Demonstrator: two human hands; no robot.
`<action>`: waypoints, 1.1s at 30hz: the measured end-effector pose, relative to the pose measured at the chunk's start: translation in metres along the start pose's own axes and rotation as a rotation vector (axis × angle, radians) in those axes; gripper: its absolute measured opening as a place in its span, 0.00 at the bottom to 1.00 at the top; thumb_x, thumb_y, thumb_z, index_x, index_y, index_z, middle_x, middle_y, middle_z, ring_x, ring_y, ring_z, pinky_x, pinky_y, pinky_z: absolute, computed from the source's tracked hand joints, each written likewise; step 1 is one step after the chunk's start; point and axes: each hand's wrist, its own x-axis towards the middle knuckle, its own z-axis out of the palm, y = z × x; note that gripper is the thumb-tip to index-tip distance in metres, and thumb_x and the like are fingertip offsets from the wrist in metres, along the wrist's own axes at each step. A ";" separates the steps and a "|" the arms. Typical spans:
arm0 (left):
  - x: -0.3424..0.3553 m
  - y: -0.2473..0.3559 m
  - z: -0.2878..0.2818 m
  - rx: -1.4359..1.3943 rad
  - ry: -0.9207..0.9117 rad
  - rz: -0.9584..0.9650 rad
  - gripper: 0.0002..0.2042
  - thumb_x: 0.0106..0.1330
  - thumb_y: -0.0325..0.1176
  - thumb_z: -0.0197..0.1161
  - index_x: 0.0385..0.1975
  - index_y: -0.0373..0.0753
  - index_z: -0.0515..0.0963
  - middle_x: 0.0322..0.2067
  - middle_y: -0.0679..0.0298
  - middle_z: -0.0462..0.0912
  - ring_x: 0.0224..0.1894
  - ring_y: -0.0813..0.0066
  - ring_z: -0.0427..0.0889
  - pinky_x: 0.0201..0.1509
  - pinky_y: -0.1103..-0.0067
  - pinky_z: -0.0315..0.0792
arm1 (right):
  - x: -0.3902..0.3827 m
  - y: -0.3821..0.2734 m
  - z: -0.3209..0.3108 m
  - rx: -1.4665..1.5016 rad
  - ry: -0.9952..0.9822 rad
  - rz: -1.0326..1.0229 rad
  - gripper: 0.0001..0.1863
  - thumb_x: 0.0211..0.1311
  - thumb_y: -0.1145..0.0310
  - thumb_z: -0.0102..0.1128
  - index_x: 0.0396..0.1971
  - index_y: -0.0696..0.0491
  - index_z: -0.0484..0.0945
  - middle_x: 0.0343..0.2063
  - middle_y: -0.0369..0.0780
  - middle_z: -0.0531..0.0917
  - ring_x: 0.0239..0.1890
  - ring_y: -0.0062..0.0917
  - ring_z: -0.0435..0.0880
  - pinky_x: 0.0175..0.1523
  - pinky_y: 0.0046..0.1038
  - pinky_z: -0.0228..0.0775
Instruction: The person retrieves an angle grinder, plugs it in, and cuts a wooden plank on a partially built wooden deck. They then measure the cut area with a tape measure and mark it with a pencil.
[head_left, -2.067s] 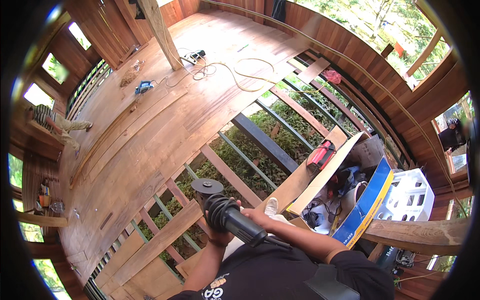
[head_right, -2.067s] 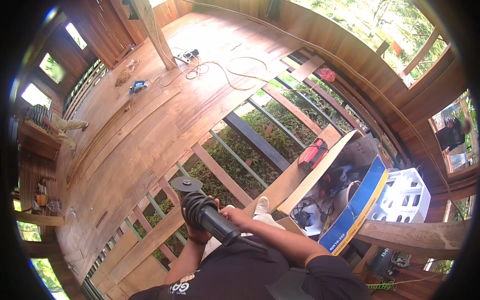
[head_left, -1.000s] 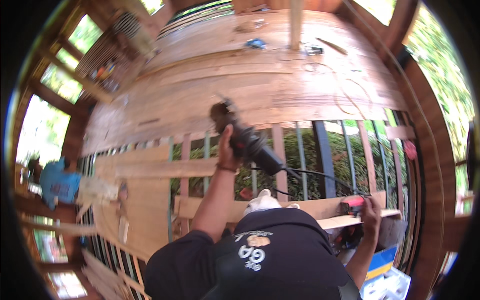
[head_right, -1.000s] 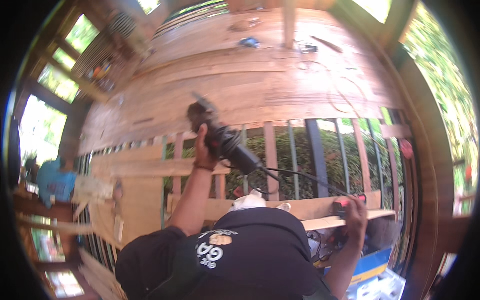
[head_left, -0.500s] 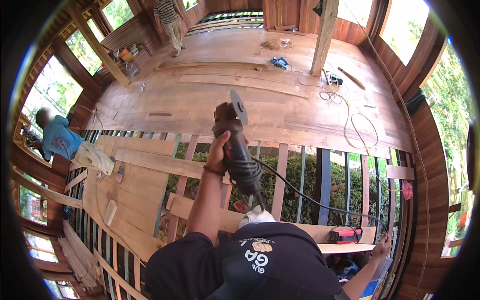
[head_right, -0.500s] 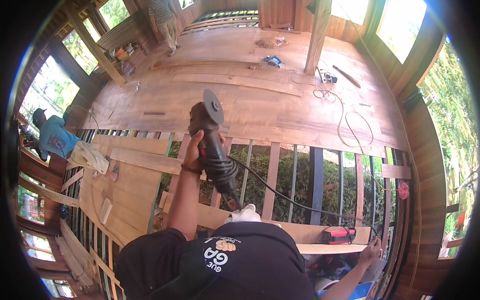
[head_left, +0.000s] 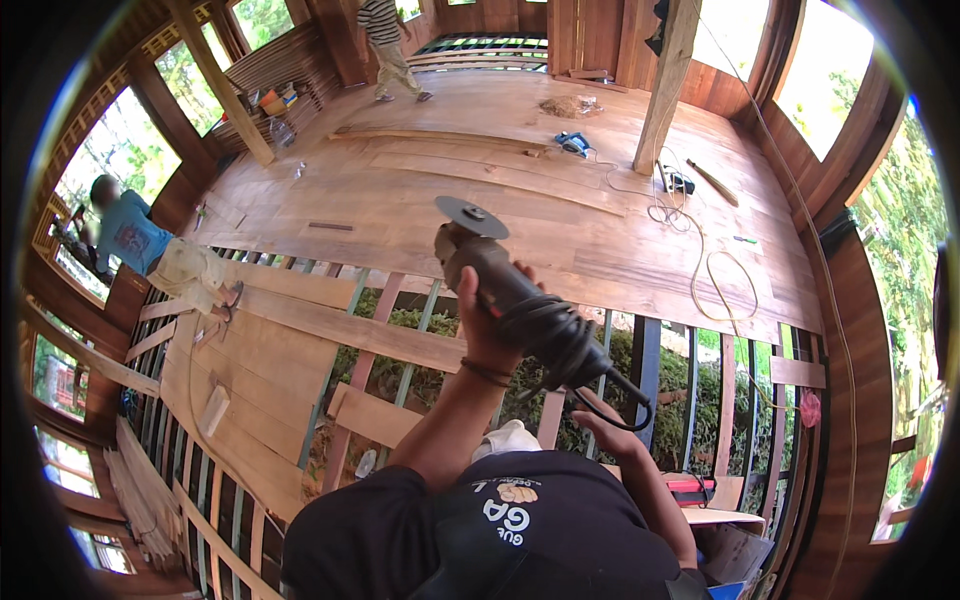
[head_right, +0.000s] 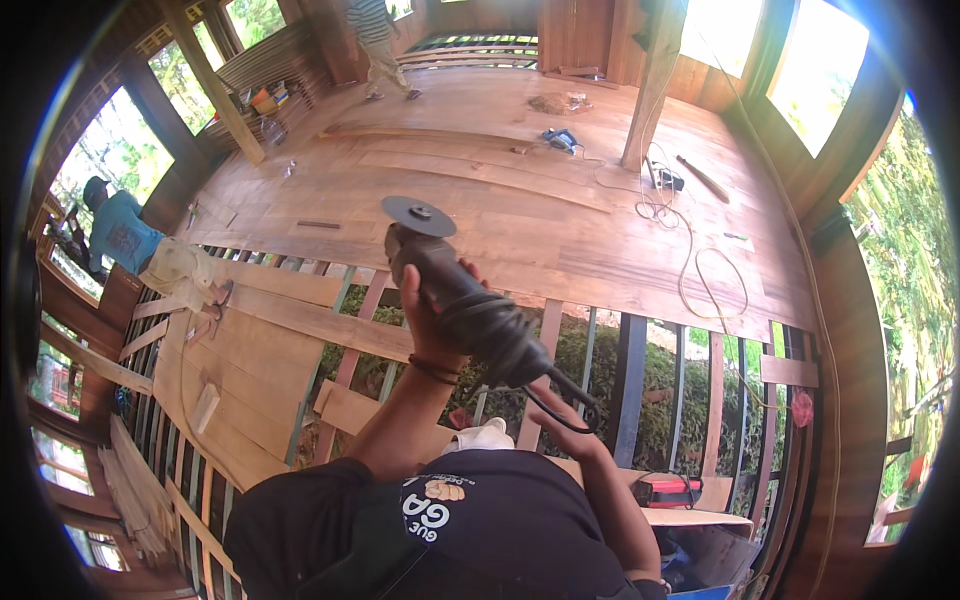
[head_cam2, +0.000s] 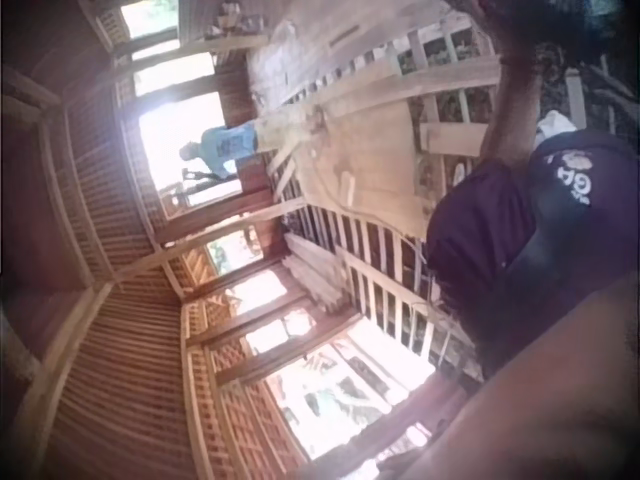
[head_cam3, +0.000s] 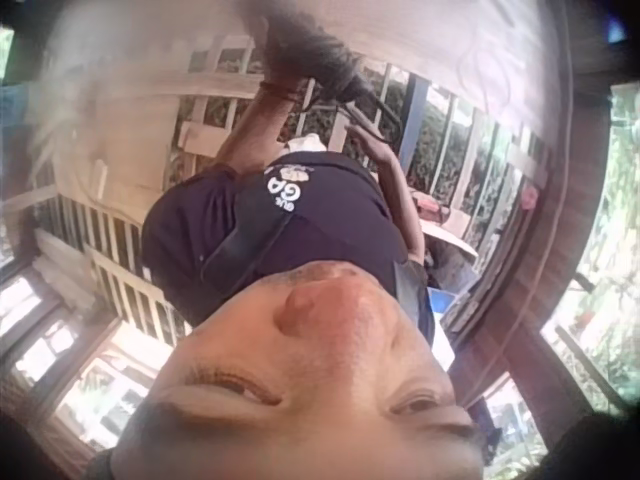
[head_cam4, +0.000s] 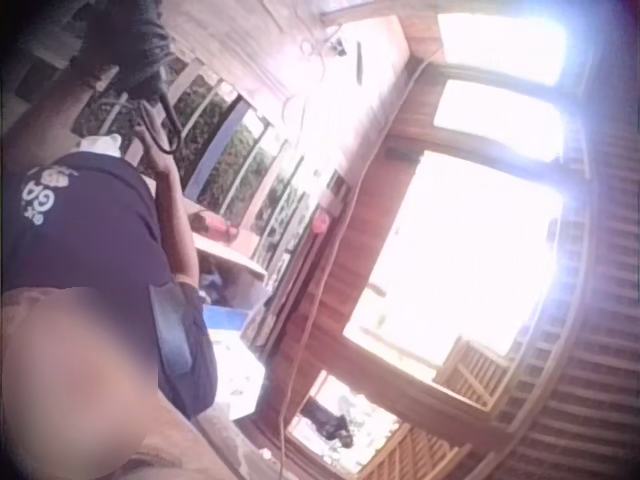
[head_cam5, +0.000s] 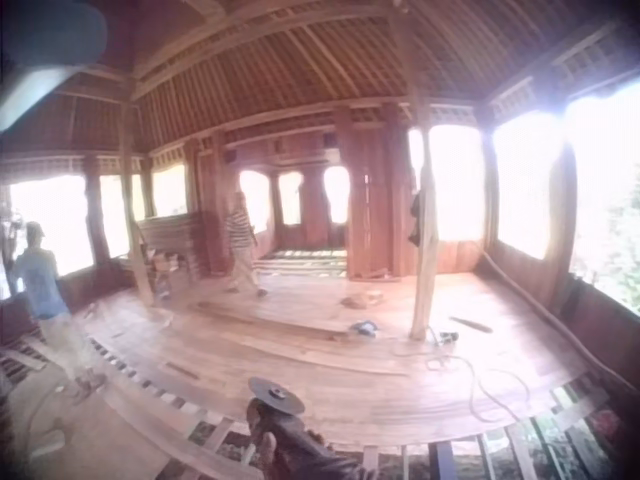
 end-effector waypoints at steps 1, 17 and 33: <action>-0.001 -0.005 -0.002 0.052 0.004 0.050 0.33 0.67 0.64 0.62 0.52 0.36 0.76 0.47 0.55 0.83 0.49 0.57 0.83 0.61 0.59 0.77 | 0.005 -0.025 0.017 0.027 -0.150 0.031 0.29 0.70 0.64 0.64 0.69 0.56 0.72 0.54 0.44 0.82 0.62 0.30 0.76 0.70 0.32 0.62; -0.006 0.056 -0.010 -0.007 -0.166 0.114 0.33 0.68 0.61 0.64 0.54 0.32 0.73 0.49 0.55 0.81 0.55 0.60 0.80 0.63 0.63 0.76 | -0.063 0.012 -0.092 -0.582 0.729 -0.233 0.09 0.68 0.70 0.60 0.41 0.58 0.86 0.29 0.44 0.87 0.29 0.29 0.85 0.39 0.33 0.77; -0.024 0.067 -0.006 -0.018 -0.021 0.168 0.36 0.64 0.65 0.65 0.51 0.33 0.74 0.45 0.55 0.81 0.52 0.58 0.80 0.62 0.62 0.77 | -0.088 0.052 -0.155 -1.164 0.659 0.185 0.23 0.54 0.71 0.66 0.52 0.56 0.83 0.51 0.52 0.83 0.56 0.48 0.81 0.63 0.42 0.73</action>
